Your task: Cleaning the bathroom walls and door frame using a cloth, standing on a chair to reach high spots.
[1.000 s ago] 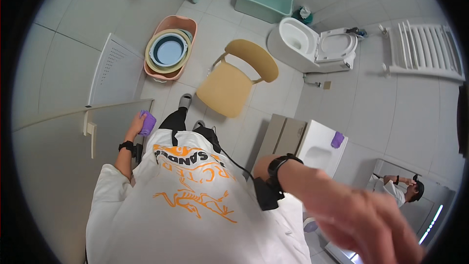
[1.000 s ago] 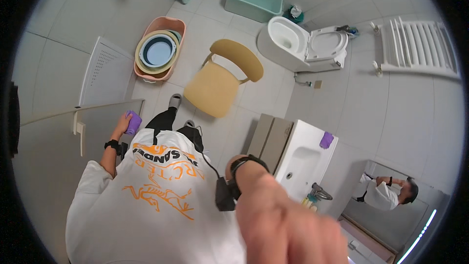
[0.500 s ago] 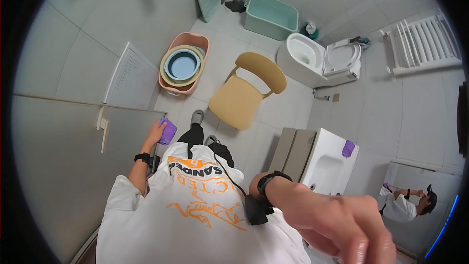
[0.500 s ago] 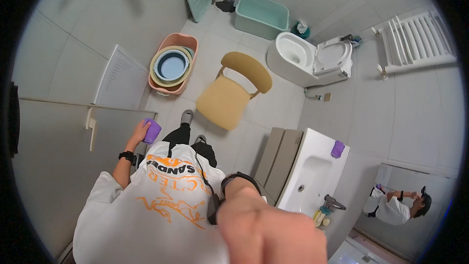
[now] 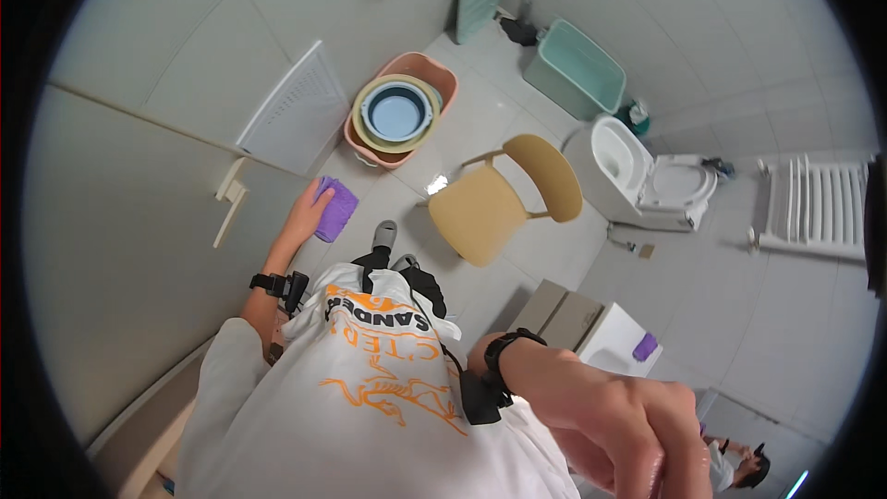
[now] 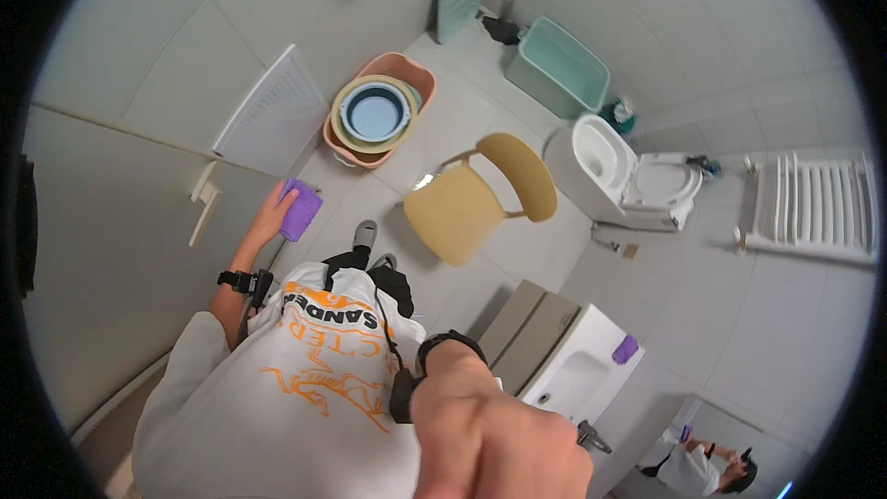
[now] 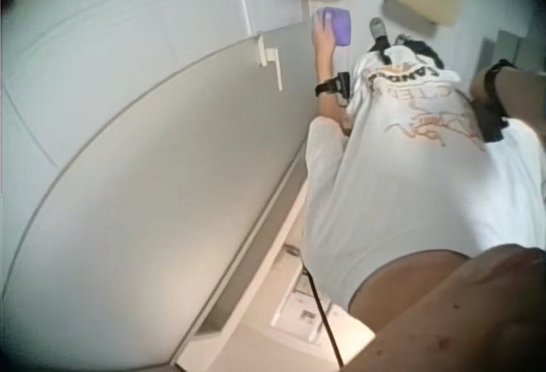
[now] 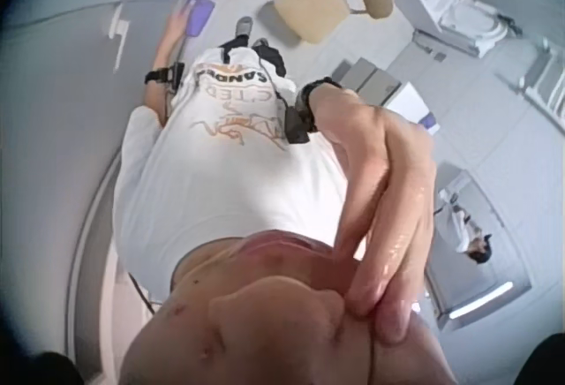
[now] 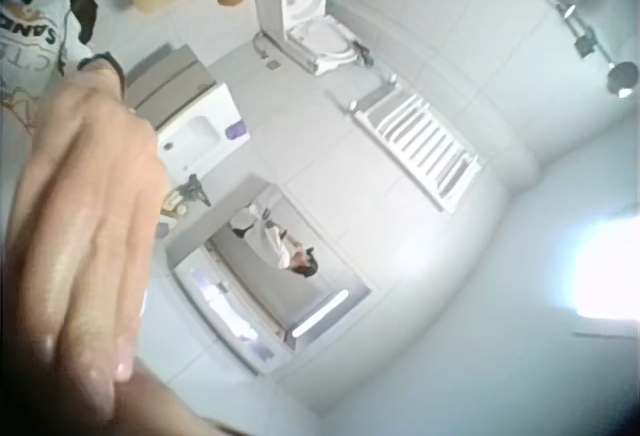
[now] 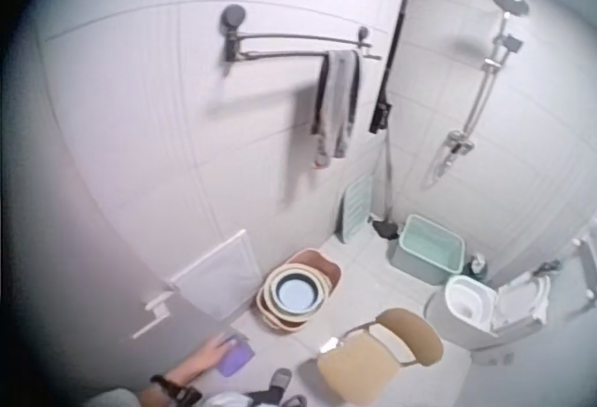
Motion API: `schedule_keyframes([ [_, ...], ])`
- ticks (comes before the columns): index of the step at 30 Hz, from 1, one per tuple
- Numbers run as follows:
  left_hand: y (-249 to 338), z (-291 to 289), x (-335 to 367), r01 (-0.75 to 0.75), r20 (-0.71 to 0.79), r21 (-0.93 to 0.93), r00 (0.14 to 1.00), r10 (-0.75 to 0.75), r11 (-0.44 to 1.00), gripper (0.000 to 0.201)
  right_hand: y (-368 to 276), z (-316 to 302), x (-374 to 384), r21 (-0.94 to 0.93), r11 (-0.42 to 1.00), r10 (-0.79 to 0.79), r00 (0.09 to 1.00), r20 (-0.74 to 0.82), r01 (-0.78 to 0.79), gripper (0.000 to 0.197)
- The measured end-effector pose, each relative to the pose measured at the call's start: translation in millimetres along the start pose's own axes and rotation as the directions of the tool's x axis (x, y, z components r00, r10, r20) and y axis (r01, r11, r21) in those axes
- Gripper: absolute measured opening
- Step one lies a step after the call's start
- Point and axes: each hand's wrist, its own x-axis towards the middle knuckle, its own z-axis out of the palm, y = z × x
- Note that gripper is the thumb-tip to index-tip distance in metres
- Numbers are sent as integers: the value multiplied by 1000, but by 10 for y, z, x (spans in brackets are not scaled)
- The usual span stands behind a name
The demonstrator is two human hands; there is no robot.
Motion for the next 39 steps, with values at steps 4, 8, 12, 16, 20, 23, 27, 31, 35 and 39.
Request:
schedule_keyframes([
  [4,465,-315,-40,-69,-40,-56,997,67,996,30,331,-258,-64,184,979,25,953,303,-84,19],
  [8,1041,-581,-268,-144,-101,-133,986,131,981,28,783,-590,-624,-356,891,317,947,46,-281,15],
  [12,1376,-585,-305,-121,26,-347,990,139,930,36,1588,-1251,-1052,-342,534,716,629,-303,-773,53],
  [16,1505,-449,-281,-162,5,-646,976,216,746,37,1901,-1307,-1387,-188,422,867,455,-203,-887,58],
  [20,1494,-568,-279,-259,-54,-267,966,254,928,29,2186,-1307,-1484,-50,276,934,280,-224,-960,50],
  [23,1346,-698,-314,-282,-215,222,920,329,933,24,2231,-1503,-1625,-30,250,888,242,-390,-968,41],
  [27,837,-1109,-492,33,-493,338,858,147,941,20,2018,-1929,-1776,116,279,861,194,-470,-953,39],
  [31,266,-1262,-652,292,-573,552,813,101,781,23,1747,-2451,-1901,429,356,863,115,-493,-830,41],
  [35,-37,-1167,-565,336,-542,477,840,-29,812,29,1525,-2840,-1867,611,432,879,161,-448,-663,46],
  [39,-146,-1139,-471,337,-579,432,815,-29,837,33,1359,-3013,-1786,604,500,844,192,-501,-621,45],
])
